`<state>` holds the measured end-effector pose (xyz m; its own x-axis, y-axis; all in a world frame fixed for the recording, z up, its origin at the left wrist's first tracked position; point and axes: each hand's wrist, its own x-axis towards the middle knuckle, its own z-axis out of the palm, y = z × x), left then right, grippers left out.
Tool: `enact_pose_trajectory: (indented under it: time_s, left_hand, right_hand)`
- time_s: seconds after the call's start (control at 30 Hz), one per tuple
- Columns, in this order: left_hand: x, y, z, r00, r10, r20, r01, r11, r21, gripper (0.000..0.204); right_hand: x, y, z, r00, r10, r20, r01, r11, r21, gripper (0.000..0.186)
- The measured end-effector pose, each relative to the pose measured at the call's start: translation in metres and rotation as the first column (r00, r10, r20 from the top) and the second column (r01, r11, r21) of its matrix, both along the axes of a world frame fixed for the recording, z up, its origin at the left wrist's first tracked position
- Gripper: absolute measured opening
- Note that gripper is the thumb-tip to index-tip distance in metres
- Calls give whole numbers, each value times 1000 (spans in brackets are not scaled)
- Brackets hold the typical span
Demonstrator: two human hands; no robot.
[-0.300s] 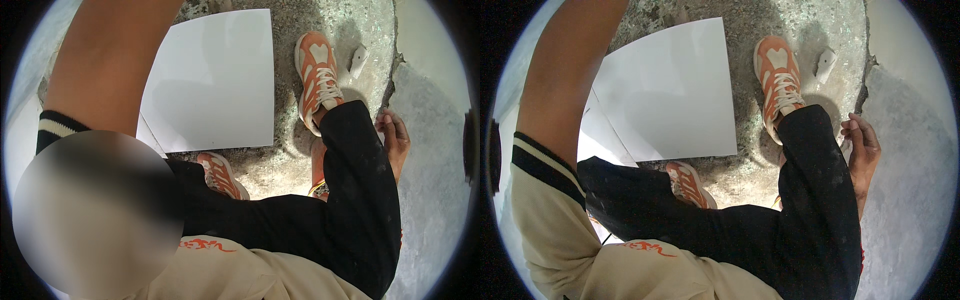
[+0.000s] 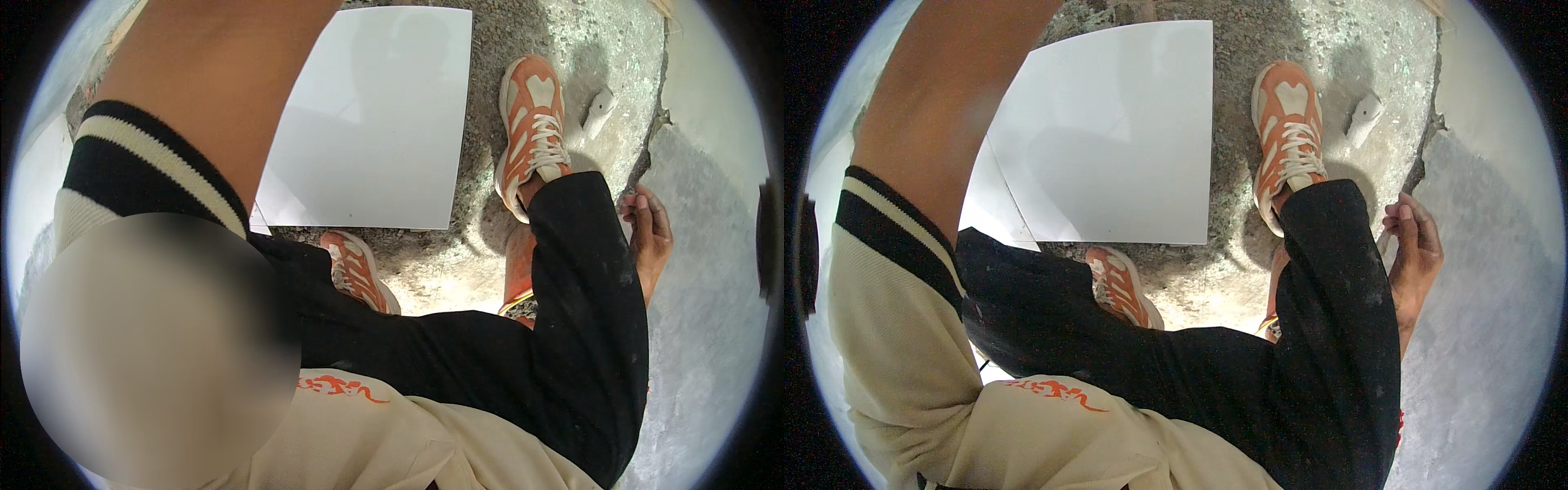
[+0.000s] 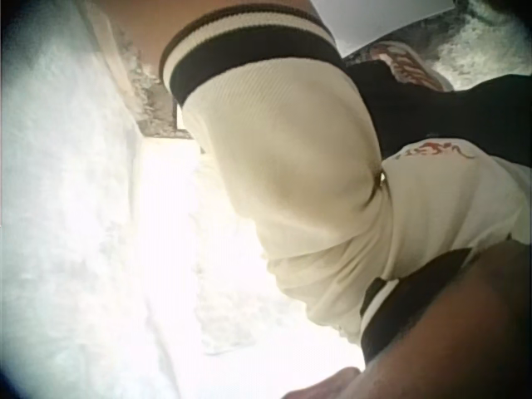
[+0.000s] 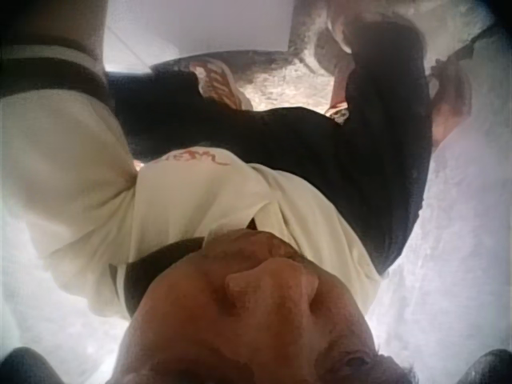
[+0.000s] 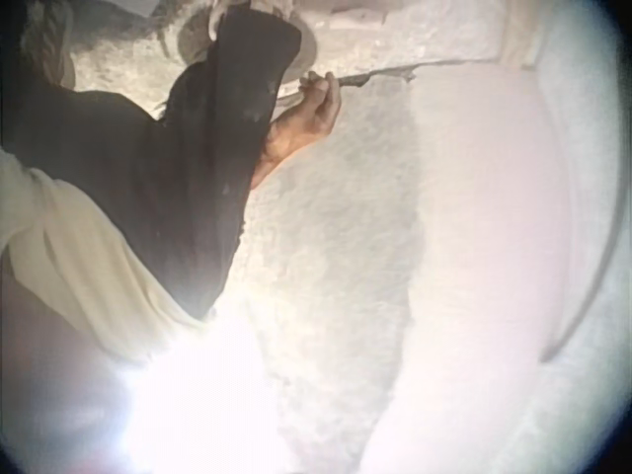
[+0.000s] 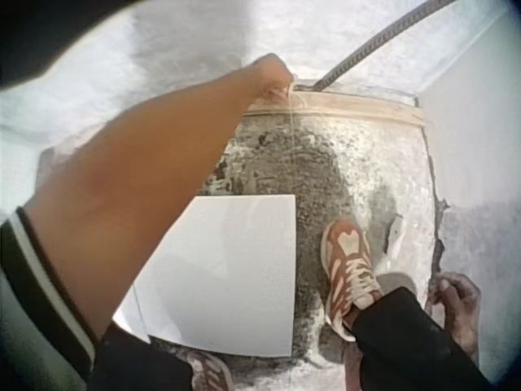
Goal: The person installs white ceramic floor tiles in a room under construction. They use a spirit level to check alignment, a hammer to tap tiles into place, and a trowel to spread cement mortar. The person also uses a string line for alignment and handles buckets of mortar.
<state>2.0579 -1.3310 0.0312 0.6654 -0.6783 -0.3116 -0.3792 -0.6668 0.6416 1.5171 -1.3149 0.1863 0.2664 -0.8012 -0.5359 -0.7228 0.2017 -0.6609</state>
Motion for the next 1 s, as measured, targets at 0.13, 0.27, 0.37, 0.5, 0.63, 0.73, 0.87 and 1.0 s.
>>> enact_pose_trajectory:
  time_s: [0.13, 0.27, 0.37, 0.5, 0.63, 0.73, 0.87, 1.0]
  left_hand:
    - [50, -6, -13, 118, -841, 527, 547, 498, 673, 26]
    - [23, -36, -37, 651, -666, 363, 460, 727, 509, 23]
    - [40, -32, -47, 728, -488, 481, 366, 870, 330, 24]
    - [33, -37, -47, 794, -411, 447, 326, 910, 257, 25]
    - [41, -38, -51, 748, -411, 520, 336, 912, 237, 25]
    - [41, -37, -55, 779, -368, 508, 310, 930, 198, 26]
    - [39, -42, -56, 687, -478, 548, 362, 878, 312, 27]
    - [54, -29, -63, 522, -622, 584, 422, 783, 457, 27]
  right_hand:
    - [5, -2, 3, 994, 93, -49, -94, 995, -22, 32]
    - [-7, -3, 7, 996, 80, -33, -82, 996, -46, 32]
    - [1, -1, 6, 996, 78, 38, -78, 997, -15, 31]
    - [9, -3, 5, 1000, -7, -19, 6, 1000, -18, 29]
    - [3, -8, 0, 999, 6, 53, -6, 1000, -12, 27]
    - [5, -5, 0, 1000, -8, 26, 9, 1000, -24, 27]
    - [2, -10, 9, 999, 43, 34, -42, 999, -35, 29]
    - [2, -21, 8, 999, 53, -8, -53, 997, -61, 31]
